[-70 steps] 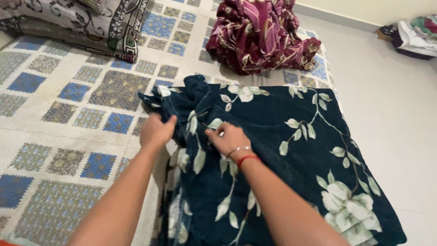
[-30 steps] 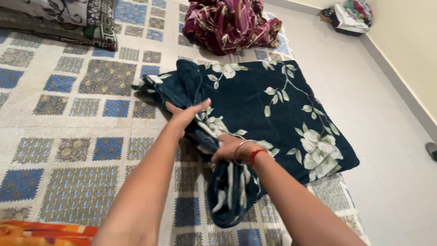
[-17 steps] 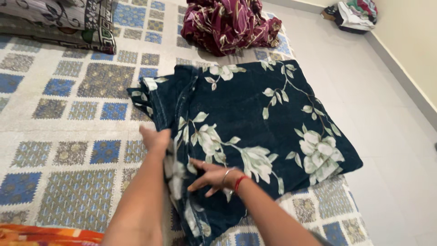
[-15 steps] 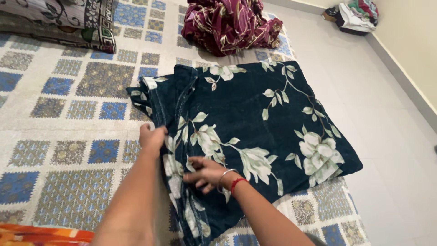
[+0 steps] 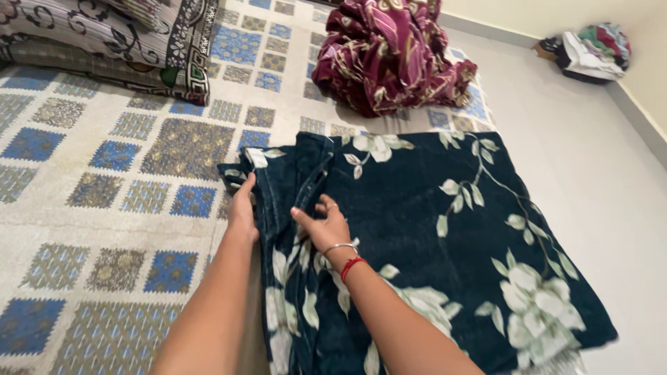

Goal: The person unfolds a dark floral-patterned cloth, shakes it out, and then folds it into a neat rectangle on a patterned mat. The person smooths the fabric and aligns the edges during the process.

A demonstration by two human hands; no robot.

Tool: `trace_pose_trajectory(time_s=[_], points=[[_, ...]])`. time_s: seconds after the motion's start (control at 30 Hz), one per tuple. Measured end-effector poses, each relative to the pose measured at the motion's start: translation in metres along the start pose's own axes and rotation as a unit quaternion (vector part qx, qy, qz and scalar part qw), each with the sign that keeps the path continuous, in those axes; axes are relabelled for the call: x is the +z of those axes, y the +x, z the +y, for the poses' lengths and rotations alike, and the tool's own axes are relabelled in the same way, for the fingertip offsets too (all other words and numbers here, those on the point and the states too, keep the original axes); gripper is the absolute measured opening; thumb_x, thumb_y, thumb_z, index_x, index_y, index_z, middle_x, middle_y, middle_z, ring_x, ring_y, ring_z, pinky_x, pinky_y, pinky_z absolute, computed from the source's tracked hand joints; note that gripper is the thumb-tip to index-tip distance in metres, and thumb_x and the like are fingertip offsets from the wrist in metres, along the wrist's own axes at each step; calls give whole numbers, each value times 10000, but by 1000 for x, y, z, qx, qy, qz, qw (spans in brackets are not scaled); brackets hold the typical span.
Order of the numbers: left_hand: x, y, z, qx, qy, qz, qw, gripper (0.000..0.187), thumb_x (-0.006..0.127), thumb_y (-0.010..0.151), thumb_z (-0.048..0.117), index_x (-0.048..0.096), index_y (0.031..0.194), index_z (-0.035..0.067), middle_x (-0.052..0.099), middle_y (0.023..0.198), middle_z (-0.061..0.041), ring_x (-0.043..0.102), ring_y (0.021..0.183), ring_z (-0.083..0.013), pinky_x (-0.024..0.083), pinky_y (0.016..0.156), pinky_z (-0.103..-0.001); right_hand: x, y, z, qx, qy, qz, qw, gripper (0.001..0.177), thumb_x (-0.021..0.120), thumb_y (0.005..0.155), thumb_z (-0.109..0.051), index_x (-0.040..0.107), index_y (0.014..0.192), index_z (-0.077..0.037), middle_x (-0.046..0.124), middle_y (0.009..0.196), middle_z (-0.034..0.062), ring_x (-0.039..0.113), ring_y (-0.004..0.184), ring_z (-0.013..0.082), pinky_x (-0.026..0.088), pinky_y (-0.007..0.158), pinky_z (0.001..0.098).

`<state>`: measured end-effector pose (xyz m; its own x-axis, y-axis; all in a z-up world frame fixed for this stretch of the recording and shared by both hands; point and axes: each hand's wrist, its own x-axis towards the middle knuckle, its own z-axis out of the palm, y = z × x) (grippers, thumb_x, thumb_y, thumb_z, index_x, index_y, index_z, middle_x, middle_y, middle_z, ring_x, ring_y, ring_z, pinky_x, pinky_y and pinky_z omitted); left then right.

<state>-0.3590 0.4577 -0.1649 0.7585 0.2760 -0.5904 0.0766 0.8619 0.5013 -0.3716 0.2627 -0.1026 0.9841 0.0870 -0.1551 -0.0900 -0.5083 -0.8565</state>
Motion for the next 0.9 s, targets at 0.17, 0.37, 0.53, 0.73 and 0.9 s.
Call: trace_pose_trajectory(time_s=[0.17,0.37,0.53,0.73,0.9], points=[[4,59,6,87,93,78,989,467,812,810,324,725,1162,30,746,1107,-97,700,956,-243,549,863,-418,26,58,-16,63,219,-8,974,1109,904,764,-402,241,1541,30,506,1449,187,564,1334,259,436,1105,351],[-14,100,31,254,227,-23,940,344,778,849,149,737,1182,73,753,1027,-97,697,885,-228,540,800,-378,45,77,-24,47,234,-138,961,903,835,803,-310,432,1552,-6,601,1451,223,550,983,170,425,813,320],[-49,61,45,427,441,274,740,353,759,842,128,676,1182,79,770,890,-143,724,848,-283,528,760,-410,50,86,5,-2,216,-213,953,900,804,804,-319,393,1546,-18,567,1455,118,637,1200,163,495,1016,312],[-12,-6,45,351,575,254,694,686,926,732,381,574,1213,41,696,1045,-243,664,910,-400,509,755,-508,72,59,-21,-140,-54,-74,986,1042,911,659,-369,399,1483,12,560,1381,185,580,1222,333,491,1040,400],[-19,15,31,293,647,133,691,853,878,669,268,479,1401,87,669,1161,-263,652,1068,-455,526,896,-514,84,18,-39,-227,-229,-7,947,1113,855,573,-148,312,1536,-22,520,1398,216,525,1180,463,439,990,486]])
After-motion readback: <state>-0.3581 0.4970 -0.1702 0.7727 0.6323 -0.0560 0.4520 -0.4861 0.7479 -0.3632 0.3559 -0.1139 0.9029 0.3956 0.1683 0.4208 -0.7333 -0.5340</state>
